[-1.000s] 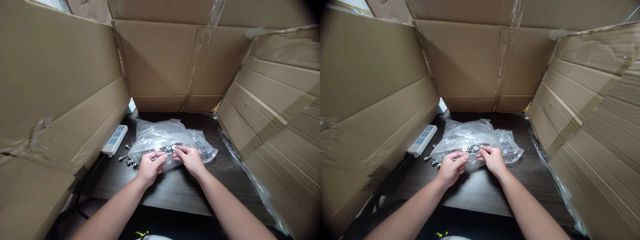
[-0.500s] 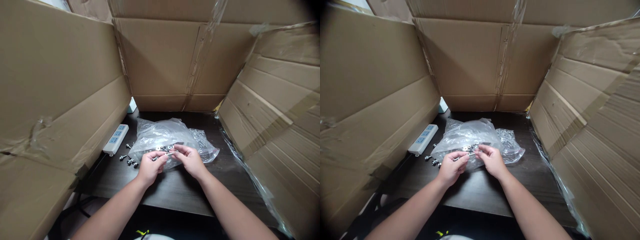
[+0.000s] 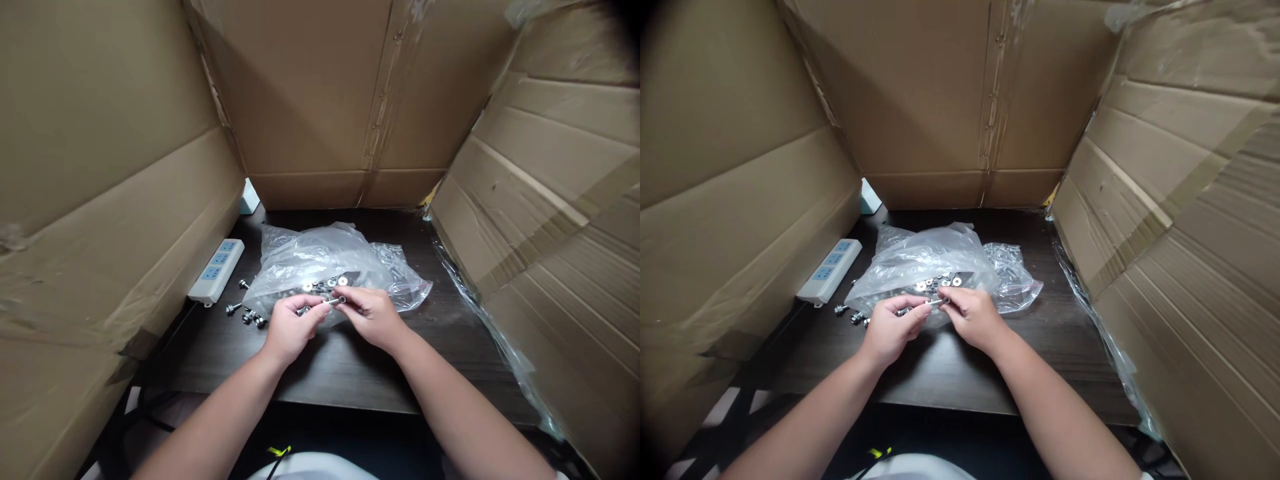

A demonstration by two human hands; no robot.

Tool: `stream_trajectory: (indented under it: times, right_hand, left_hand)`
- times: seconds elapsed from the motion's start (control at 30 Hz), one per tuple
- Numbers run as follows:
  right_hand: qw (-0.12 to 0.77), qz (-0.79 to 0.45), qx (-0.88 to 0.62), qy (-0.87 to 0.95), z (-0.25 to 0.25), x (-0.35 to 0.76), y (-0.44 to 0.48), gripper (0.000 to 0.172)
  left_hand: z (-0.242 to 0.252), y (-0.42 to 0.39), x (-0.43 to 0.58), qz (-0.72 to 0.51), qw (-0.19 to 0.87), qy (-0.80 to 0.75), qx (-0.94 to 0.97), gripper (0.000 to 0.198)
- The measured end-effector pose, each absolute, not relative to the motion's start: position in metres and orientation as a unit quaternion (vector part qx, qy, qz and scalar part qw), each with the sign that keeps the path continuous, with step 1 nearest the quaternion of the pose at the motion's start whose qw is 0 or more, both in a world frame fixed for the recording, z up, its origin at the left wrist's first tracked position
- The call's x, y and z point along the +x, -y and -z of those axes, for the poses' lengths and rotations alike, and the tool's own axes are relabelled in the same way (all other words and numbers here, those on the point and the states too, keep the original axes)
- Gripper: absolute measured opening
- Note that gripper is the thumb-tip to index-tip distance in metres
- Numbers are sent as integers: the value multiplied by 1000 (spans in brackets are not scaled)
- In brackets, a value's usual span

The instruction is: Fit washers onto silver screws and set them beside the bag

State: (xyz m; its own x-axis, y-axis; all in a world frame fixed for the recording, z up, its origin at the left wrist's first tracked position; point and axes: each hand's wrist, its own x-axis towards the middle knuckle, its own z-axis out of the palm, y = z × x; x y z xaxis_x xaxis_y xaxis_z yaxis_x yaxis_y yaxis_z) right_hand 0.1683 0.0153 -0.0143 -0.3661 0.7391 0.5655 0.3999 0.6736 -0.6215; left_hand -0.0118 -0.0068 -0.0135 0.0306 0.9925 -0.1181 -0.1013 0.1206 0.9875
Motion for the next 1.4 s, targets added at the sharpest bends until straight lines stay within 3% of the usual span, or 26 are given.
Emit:
stream_trajectory:
  times: [0.23,0.47,0.9,1.13,1.4]
  right_hand:
    - [402,-88,-300,861,20,170,-13,33]
    - [386,-81,-289,872,21,168,-11,37]
    - [452,-317,-319,770,8,168,-8,33]
    - [469,-456,-373,658,5,164,-8,19]
    - [506,-534,-361,573,11,161,-7,23]
  left_hand:
    - [9,9,-8,-463,482,-527,525,24]
    - [7,11,-7,-452,422,-533,577,18]
    - [6,10,-10,-469,504,-521,505,26]
    - [8,13,-10,-509,445,-516,525,20]
    - [10,13,-11,-506,409,-519,555,16]
